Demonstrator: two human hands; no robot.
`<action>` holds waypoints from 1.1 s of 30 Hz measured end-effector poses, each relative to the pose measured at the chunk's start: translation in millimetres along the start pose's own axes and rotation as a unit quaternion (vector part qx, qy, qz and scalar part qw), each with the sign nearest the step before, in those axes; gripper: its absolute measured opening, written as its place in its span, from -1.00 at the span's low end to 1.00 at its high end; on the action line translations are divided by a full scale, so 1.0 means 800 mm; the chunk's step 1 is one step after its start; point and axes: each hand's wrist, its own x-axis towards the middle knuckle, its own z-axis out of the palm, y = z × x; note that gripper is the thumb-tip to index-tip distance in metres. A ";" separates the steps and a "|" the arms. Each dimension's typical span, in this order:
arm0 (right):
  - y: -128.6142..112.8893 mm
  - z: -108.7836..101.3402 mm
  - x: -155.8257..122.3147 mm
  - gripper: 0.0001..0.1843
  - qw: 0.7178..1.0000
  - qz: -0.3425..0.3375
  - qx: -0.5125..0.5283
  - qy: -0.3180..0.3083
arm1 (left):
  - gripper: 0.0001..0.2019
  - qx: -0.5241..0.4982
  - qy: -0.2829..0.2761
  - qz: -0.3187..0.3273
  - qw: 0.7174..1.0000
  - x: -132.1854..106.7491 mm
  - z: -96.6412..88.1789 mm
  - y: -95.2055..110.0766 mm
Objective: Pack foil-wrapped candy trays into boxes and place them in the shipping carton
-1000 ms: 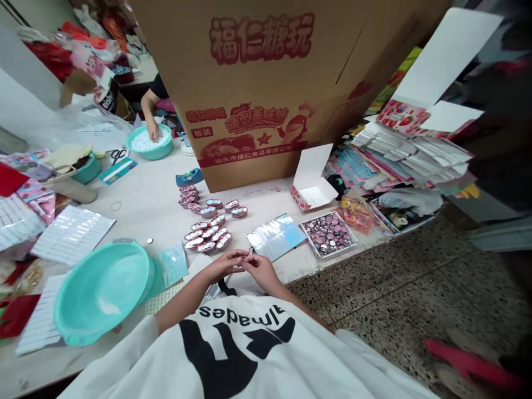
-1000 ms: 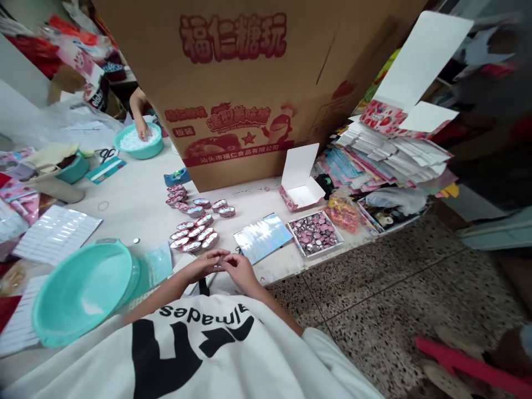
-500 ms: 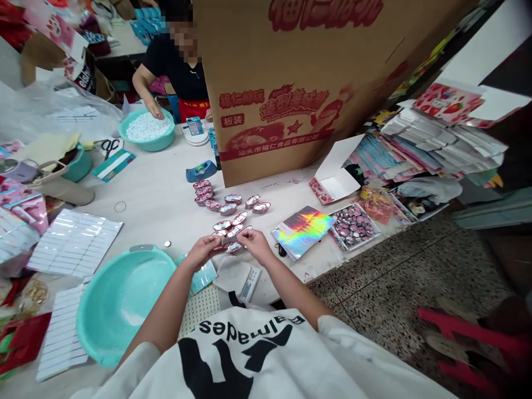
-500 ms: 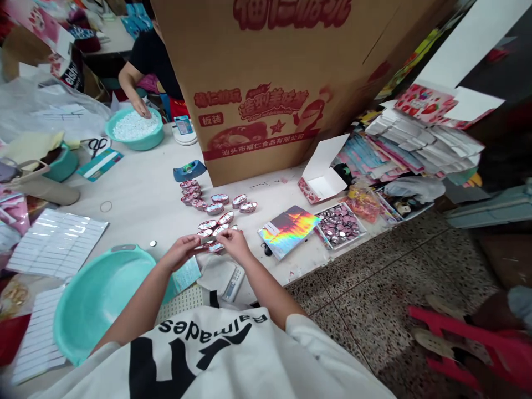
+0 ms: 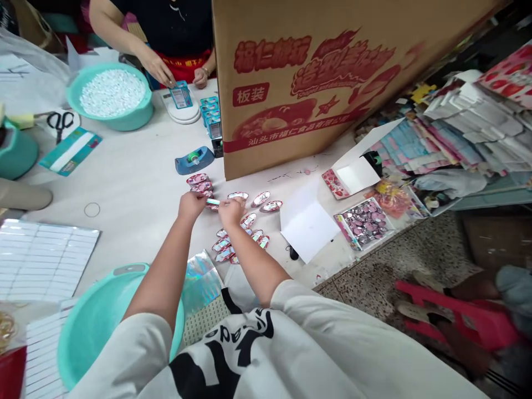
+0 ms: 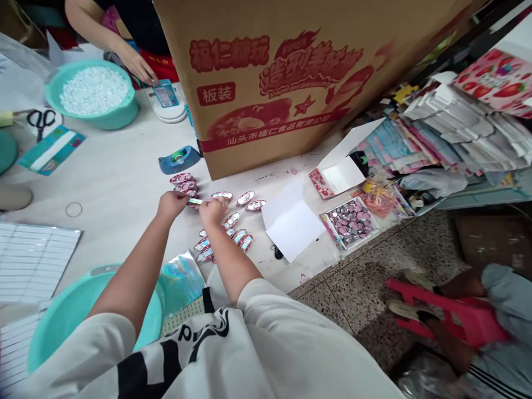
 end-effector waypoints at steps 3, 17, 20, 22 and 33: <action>0.005 0.007 -0.001 -0.72 1.000 -0.004 -0.018 0.001 | -0.71 0.014 -0.001 0.035 0.999 0.005 0.013 -0.013; 0.013 0.009 -0.003 -0.73 0.999 -0.019 -0.032 0.002 | -0.65 -0.001 0.041 0.061 0.997 -0.003 0.032 -0.023; 0.016 0.011 0.000 -0.76 1.000 -0.023 -0.015 0.015 | -0.66 0.001 0.045 0.052 0.998 -0.003 0.033 -0.021; 0.017 0.013 0.001 -0.79 0.999 -0.029 -0.001 0.025 | -0.66 0.003 0.041 0.048 0.998 -0.003 0.033 -0.021; 0.013 0.000 0.008 -0.66 1.000 -0.008 0.013 -0.012 | -0.67 0.004 0.067 0.072 0.995 -0.007 0.038 -0.025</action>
